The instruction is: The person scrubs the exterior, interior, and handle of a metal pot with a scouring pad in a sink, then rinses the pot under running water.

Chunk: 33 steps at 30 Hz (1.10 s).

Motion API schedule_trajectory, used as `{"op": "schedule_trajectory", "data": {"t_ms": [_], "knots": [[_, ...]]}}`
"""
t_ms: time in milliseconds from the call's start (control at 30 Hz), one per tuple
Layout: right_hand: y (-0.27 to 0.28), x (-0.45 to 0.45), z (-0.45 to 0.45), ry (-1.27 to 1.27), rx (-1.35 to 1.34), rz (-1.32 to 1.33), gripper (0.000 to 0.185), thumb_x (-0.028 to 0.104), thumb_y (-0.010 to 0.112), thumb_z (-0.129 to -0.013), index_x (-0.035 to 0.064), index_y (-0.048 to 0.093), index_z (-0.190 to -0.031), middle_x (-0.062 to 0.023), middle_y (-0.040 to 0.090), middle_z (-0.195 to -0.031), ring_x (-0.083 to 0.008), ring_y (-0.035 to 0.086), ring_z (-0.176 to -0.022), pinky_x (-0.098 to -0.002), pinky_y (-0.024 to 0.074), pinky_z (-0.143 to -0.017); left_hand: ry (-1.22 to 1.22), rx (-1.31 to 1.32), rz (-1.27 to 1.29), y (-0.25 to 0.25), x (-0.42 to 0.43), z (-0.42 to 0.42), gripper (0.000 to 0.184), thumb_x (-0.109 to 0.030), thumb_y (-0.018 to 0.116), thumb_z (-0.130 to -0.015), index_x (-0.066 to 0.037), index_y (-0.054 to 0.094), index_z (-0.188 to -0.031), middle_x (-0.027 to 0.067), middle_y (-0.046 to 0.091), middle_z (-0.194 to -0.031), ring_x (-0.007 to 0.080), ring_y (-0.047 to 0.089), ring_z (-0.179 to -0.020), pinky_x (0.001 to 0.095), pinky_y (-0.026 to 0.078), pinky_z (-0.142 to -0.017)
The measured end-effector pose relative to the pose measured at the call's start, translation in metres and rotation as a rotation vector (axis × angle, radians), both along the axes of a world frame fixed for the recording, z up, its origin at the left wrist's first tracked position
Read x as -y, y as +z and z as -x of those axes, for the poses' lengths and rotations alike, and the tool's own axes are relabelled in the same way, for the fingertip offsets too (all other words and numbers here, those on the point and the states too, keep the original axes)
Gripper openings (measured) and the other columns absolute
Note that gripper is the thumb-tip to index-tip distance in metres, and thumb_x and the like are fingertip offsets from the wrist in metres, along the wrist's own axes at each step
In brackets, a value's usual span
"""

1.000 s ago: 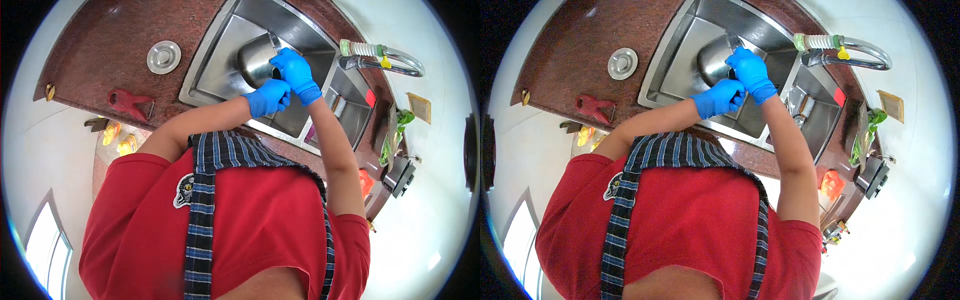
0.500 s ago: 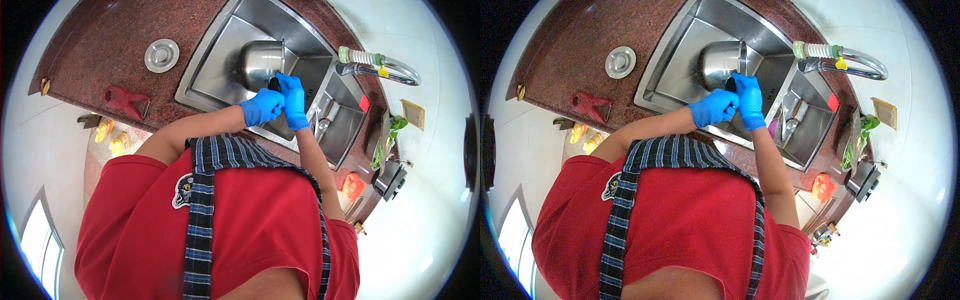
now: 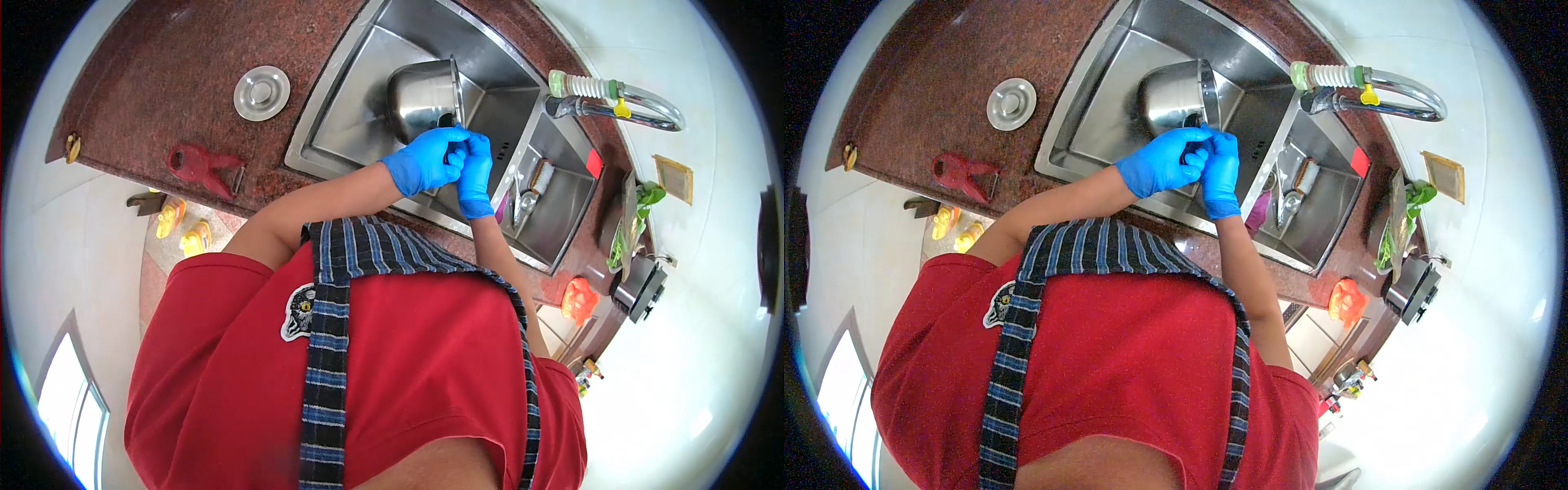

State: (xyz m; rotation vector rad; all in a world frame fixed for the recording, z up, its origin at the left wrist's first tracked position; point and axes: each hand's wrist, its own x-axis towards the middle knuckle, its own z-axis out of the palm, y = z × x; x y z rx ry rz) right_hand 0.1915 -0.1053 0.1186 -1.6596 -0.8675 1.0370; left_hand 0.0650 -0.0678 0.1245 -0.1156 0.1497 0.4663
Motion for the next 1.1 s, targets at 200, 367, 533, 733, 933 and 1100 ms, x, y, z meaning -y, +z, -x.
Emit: {"op": "schedule_trajectory", "data": {"t_ms": [200, 367, 533, 733, 933, 1100], "knots": [[-0.037, 0.028, -0.011, -0.028, 0.298, -0.031, 0.014, 0.011, 0.056, -0.085, 0.0019, 0.063, -0.094, -0.0082, 0.059, -0.088, -0.0183, 0.057, -0.082, -0.0306, 0.0464, -0.077, 0.013, 0.034, 0.061, 0.008, -0.005, 0.005, 0.015, -0.014, 0.047, -0.092, -0.009, 0.047, -0.077, -0.0021, 0.037, -0.062, 0.0058, 0.035, -0.05, 0.0186, 0.027, -0.041], [-0.021, 0.04, -0.017, -0.091, 0.522, 0.044, 0.022, 0.008, 0.062, -0.082, 0.004, 0.066, -0.103, -0.013, 0.063, -0.101, -0.0216, 0.06, -0.091, -0.0317, 0.0457, -0.085, 0.033, 0.015, 0.317, 0.024, -0.028, 0.023, 0.02, -0.015, 0.055, -0.086, -0.01, 0.042, -0.071, -0.0023, 0.034, -0.06, 0.0058, 0.035, -0.049, 0.0191, 0.026, -0.038], [0.007, 0.017, -0.02, -0.103, 0.392, -0.081, 0.023, 0.008, 0.064, -0.082, 0.0034, 0.065, -0.104, -0.0105, 0.063, -0.103, -0.0177, 0.061, -0.092, -0.0279, 0.047, -0.083, 0.012, 0.164, 0.413, 0.014, -0.062, 0.033, 0.009, -0.009, 0.051, -0.086, -0.001, 0.049, -0.085, 0.0018, 0.044, -0.07, 0.0072, 0.042, -0.054, 0.0193, 0.034, -0.043], [0.011, -0.02, -0.009, -0.021, 0.424, -0.192, 0.02, 0.007, 0.065, -0.079, 0.0093, 0.068, -0.098, -0.0126, 0.061, -0.094, -0.0233, 0.062, -0.086, -0.0299, 0.049, -0.078, -0.043, -0.212, 0.353, 0.034, -0.074, 0.051, 0.019, -0.008, 0.05, -0.088, 0.006, 0.048, -0.101, 0.0077, 0.05, -0.08, 0.0136, 0.05, -0.063, 0.0219, 0.043, -0.051], [0.009, -0.062, 0.011, 0.164, 0.905, -0.34, 0.015, 0.016, 0.062, -0.075, 0.0164, 0.07, -0.087, -0.0105, 0.06, -0.082, -0.0306, 0.058, -0.076, -0.0394, 0.0485, -0.066, -0.186, -0.12, 0.383, 0.035, -0.082, 0.043, 0.021, -0.01, 0.046, -0.089, 0.007, 0.046, -0.101, 0.0071, 0.048, -0.074, 0.0129, 0.049, -0.059, 0.0225, 0.04, -0.046], [-0.001, -0.067, 0.0, 0.162, 0.969, -0.523, 0.019, 0.016, 0.061, -0.073, 0.0198, 0.069, -0.09, -0.0087, 0.06, -0.079, -0.0283, 0.059, -0.075, -0.0396, 0.0491, -0.063, -0.083, -0.108, 0.621, 0.053, -0.078, 0.039, 0.017, -0.015, 0.045, -0.092, 0.002, 0.041, -0.094, 0.0014, 0.041, -0.064, 0.0077, 0.038, -0.048, 0.0217, 0.03, -0.042]]}}
